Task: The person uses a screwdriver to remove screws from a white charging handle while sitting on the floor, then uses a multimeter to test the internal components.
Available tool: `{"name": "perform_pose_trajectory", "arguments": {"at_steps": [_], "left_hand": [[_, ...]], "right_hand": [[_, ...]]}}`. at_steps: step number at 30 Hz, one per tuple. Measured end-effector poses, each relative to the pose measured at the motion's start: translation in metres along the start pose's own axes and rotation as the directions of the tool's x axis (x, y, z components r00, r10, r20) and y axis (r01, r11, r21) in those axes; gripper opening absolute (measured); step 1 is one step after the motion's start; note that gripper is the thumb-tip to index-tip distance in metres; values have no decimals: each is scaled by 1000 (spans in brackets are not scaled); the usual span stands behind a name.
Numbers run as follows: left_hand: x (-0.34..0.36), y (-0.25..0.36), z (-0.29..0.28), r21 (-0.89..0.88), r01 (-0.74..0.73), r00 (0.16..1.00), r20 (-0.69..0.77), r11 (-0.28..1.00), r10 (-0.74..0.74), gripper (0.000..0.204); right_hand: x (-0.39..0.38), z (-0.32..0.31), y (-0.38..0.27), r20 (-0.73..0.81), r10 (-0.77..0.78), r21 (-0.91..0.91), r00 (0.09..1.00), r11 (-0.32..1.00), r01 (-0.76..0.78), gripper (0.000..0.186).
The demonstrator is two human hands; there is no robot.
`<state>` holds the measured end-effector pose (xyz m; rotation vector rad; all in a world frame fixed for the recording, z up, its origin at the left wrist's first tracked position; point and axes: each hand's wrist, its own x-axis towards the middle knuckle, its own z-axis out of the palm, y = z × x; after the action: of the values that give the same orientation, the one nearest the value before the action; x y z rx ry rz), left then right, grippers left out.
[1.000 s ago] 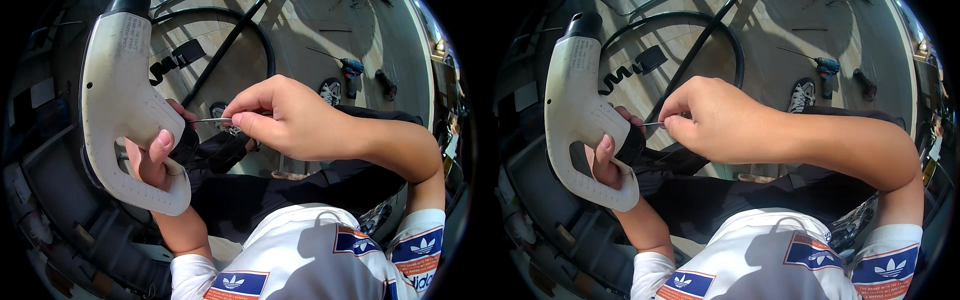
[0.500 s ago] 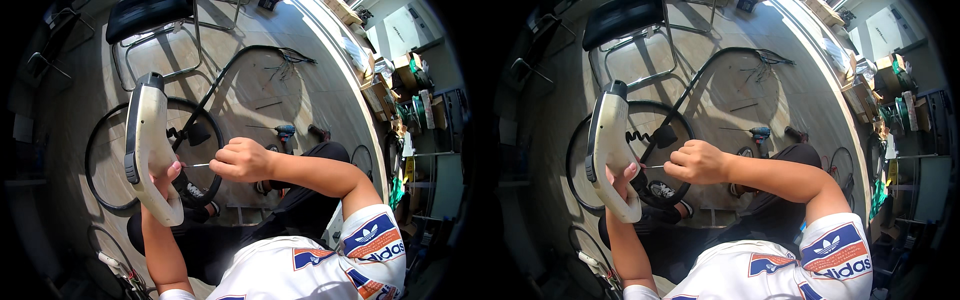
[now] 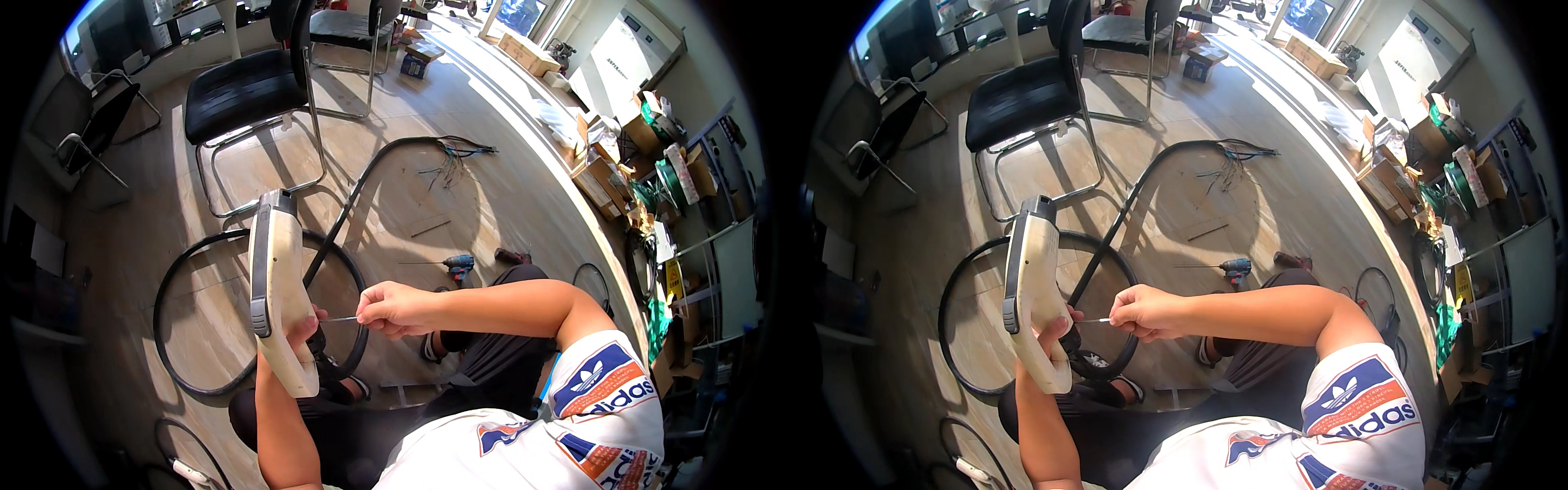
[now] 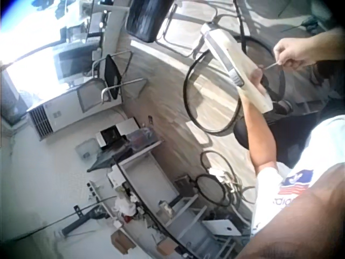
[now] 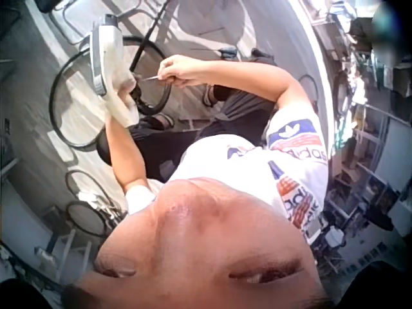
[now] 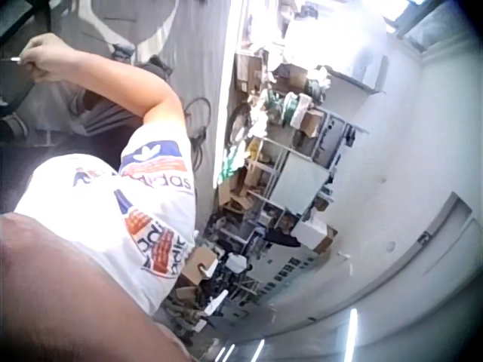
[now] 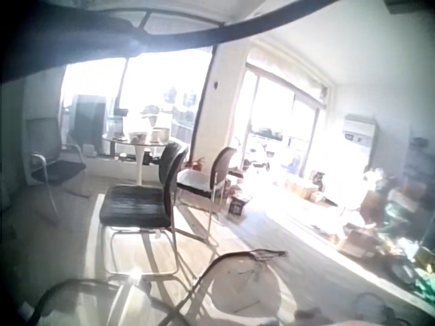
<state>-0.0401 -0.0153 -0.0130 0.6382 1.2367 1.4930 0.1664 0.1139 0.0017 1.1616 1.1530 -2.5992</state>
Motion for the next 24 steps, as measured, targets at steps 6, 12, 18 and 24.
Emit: {"name": "perform_pose_trajectory", "arguments": {"at_steps": [6,12,18,24], "left_hand": [[13,1,-2,-148,7,973,231,989,28,59],[12,6,10,-129,29,989,144,991,-10,56],[3,18,12,-74,-101,991,85,992,107,54],[-8,32,17,-118,-47,985,161,992,66,59]], "right_hand": [[-8,-8,0,13,-5,-35,1000,999,6,8],[-8,-17,8,113,-545,-743,831,508,435,23],[-9,-29,-1,767,-527,-640,365,-664,387,35],[1,-30,7,769,-519,-638,372,-590,495,26]]}}
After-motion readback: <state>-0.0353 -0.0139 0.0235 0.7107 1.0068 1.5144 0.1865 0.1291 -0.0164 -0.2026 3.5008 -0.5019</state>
